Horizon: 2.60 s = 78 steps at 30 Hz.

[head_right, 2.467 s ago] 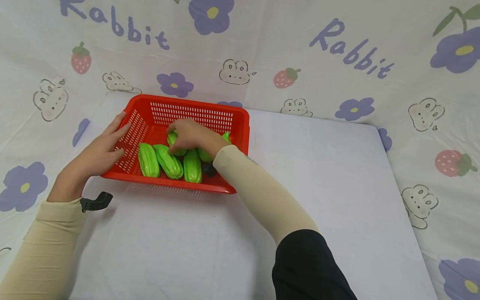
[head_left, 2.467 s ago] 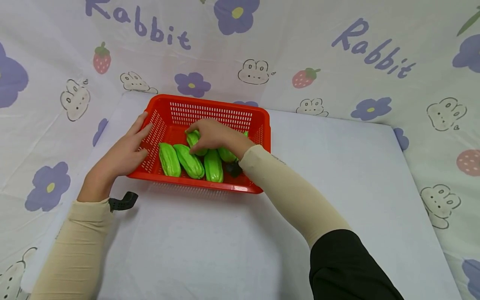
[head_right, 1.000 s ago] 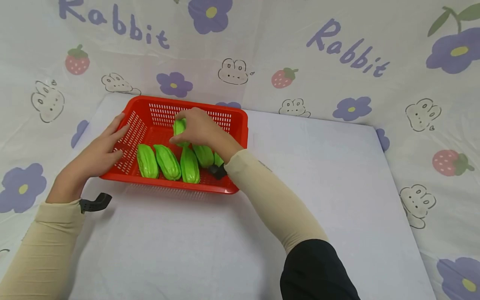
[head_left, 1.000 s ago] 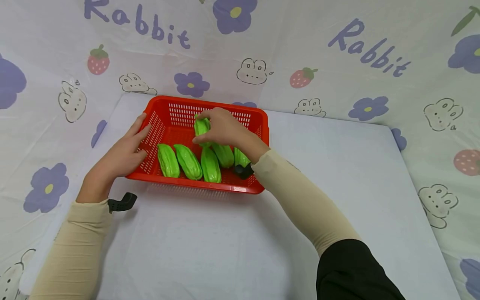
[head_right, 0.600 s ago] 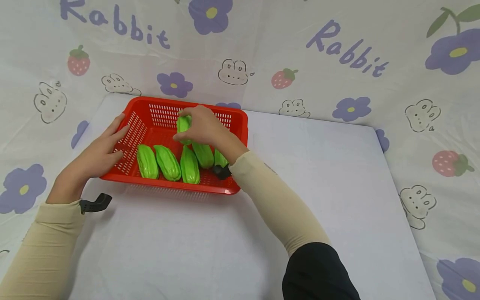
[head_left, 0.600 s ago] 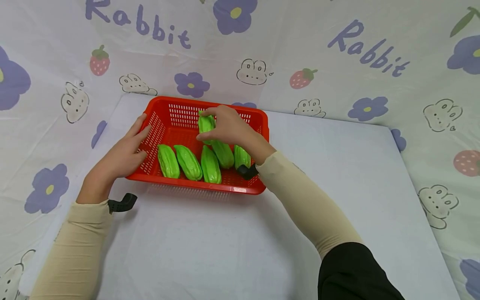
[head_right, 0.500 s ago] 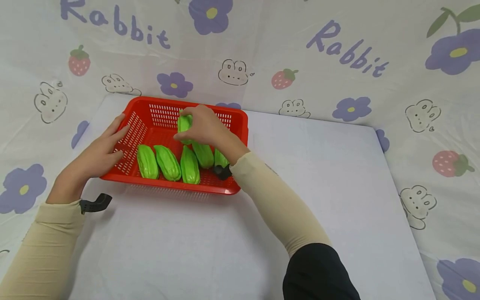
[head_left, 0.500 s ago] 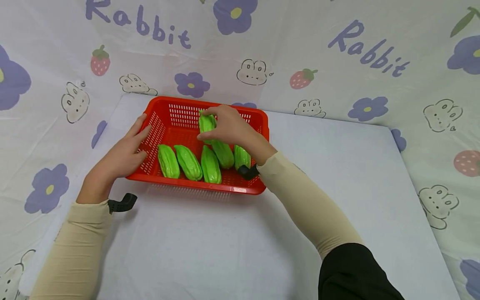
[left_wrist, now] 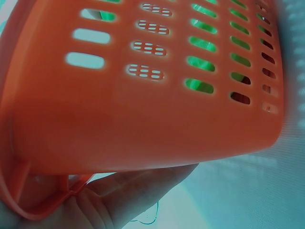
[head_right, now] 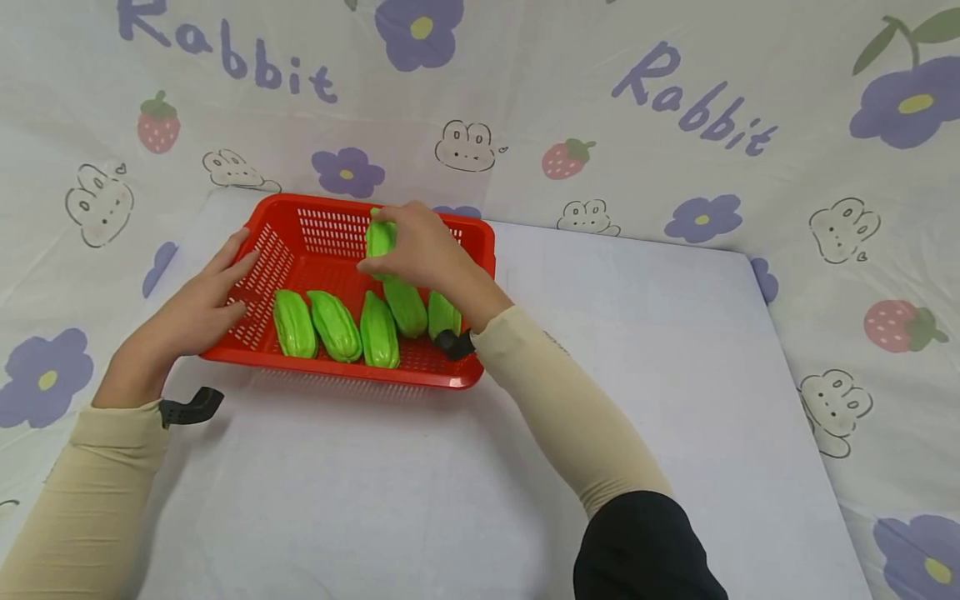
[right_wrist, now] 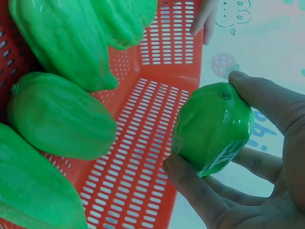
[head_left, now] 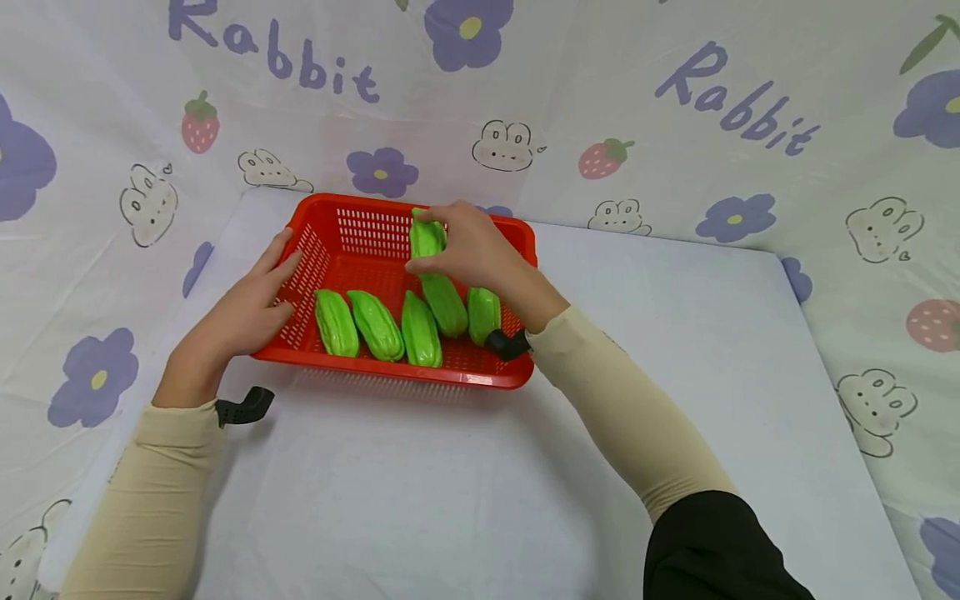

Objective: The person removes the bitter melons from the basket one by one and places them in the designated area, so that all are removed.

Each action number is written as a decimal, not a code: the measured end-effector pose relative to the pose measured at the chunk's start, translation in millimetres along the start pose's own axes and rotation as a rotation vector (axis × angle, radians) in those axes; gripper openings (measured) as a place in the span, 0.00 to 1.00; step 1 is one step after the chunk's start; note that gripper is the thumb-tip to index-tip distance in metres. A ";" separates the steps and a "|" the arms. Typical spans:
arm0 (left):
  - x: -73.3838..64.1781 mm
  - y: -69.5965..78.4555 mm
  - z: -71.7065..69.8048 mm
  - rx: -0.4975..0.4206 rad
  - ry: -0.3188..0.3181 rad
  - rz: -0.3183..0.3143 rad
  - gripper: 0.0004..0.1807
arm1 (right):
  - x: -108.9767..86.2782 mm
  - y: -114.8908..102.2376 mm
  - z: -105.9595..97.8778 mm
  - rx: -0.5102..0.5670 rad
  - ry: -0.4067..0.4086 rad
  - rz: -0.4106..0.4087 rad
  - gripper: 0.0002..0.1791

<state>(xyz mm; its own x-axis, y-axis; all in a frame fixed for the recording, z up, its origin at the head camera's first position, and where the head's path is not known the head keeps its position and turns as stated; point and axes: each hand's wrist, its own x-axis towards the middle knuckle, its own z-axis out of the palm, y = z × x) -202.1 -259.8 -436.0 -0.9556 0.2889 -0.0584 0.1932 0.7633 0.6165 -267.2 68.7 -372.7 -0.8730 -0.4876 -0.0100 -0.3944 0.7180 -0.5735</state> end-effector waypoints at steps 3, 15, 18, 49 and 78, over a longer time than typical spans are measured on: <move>-0.3 -0.3 -0.1 -0.004 0.001 0.000 0.43 | -2.4 0.5 -3.4 0.008 0.005 0.004 0.41; -1.9 0.6 -1.2 -0.003 -0.012 -0.003 0.41 | -13.4 9.0 -14.0 0.018 0.061 0.025 0.41; -3.1 0.1 -1.5 0.000 -0.012 -0.008 0.41 | -14.4 11.3 -15.8 0.019 0.070 0.019 0.41; -1.5 -1.0 -3.3 0.014 -0.010 0.012 0.41 | -24.2 23.7 -31.8 0.046 0.122 0.059 0.42; -1.6 -0.8 -4.0 0.013 -0.015 0.019 0.41 | -50.0 53.7 -50.2 0.123 0.192 0.129 0.43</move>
<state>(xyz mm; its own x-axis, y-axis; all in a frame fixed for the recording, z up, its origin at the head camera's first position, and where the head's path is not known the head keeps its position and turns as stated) -201.7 -263.2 -433.3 -0.9481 0.3124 -0.0588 0.2144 0.7648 0.6075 -259.1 156.6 -361.9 -0.9569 -0.2844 0.0591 -0.2486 0.6966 -0.6730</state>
